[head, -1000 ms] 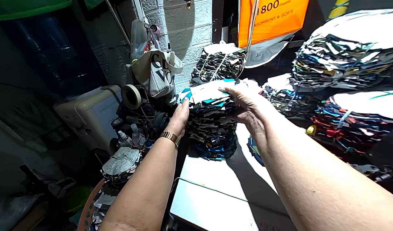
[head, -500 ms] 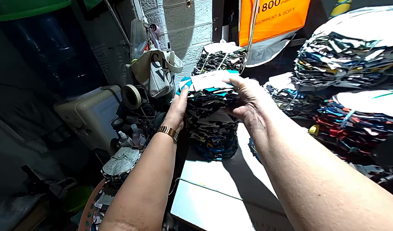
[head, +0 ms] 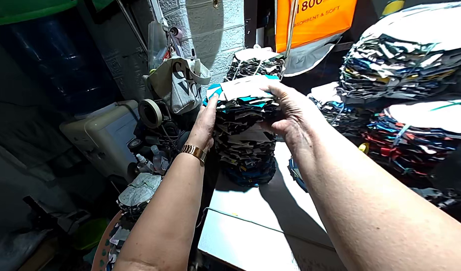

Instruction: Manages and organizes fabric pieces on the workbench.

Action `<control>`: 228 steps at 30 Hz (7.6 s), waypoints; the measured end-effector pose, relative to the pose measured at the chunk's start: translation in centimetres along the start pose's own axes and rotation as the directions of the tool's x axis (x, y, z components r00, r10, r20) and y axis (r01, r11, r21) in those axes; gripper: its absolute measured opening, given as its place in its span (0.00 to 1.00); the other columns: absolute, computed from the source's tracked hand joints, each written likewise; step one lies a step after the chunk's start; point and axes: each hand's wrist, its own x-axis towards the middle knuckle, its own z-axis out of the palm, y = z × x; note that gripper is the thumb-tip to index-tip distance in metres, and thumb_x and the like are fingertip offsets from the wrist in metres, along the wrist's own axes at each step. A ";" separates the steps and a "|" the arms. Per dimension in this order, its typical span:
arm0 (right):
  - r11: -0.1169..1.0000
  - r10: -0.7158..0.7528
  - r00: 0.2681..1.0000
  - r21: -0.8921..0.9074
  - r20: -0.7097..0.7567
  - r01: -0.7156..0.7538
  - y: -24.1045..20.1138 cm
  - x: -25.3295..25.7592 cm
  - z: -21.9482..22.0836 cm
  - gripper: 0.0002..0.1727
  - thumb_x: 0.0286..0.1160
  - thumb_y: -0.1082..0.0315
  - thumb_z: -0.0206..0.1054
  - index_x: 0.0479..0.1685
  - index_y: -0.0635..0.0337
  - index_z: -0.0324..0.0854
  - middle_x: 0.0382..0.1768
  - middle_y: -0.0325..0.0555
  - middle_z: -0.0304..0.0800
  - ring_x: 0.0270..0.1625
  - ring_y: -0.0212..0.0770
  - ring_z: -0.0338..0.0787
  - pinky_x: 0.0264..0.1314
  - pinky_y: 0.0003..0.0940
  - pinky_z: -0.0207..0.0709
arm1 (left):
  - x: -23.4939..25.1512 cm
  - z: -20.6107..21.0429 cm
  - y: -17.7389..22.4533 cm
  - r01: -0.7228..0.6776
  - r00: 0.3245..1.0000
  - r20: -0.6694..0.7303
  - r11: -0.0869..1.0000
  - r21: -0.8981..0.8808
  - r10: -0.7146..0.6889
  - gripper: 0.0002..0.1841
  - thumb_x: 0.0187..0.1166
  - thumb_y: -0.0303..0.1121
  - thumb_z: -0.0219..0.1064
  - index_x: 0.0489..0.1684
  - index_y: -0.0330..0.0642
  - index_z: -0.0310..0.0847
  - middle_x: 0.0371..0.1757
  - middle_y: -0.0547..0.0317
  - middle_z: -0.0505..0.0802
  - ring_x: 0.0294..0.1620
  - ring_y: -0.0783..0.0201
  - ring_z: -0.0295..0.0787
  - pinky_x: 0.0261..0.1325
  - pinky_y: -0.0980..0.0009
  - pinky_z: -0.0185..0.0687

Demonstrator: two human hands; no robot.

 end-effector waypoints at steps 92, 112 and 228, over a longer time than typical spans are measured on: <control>-0.179 -0.389 0.685 -0.780 0.616 0.600 4.9 -15.6 -21.6 0.34 0.88 0.43 0.44 0.81 0.51 0.78 0.87 0.56 0.66 0.90 0.60 0.63 0.87 0.68 0.56 | -18.6 6.5 -12.5 -0.269 0.935 0.333 0.862 0.430 0.126 0.31 0.94 0.36 0.49 0.96 0.48 0.47 0.94 0.49 0.58 0.89 0.55 0.65 0.83 0.53 0.69; -0.389 -0.145 0.603 -0.605 0.785 0.694 9.7 -12.6 -20.1 0.35 0.87 0.39 0.35 0.75 0.36 0.85 0.81 0.44 0.79 0.86 0.59 0.71 0.82 0.73 0.60 | -15.8 -3.5 -14.4 -0.400 0.908 0.398 0.547 0.735 0.129 0.10 0.75 0.47 0.75 0.42 0.54 0.93 0.55 0.64 0.87 0.64 0.60 0.80 0.67 0.57 0.78; 0.921 -0.138 0.934 -0.304 0.331 0.244 -3.7 -15.6 -15.4 0.28 0.89 0.35 0.42 0.53 0.38 0.85 0.42 0.26 0.96 0.45 0.24 0.95 0.46 0.26 0.91 | -17.8 4.2 -1.5 0.483 0.870 0.416 0.631 -0.607 -0.265 0.14 0.78 0.39 0.68 0.57 0.45 0.82 0.51 0.48 0.92 0.54 0.52 0.93 0.53 0.49 0.91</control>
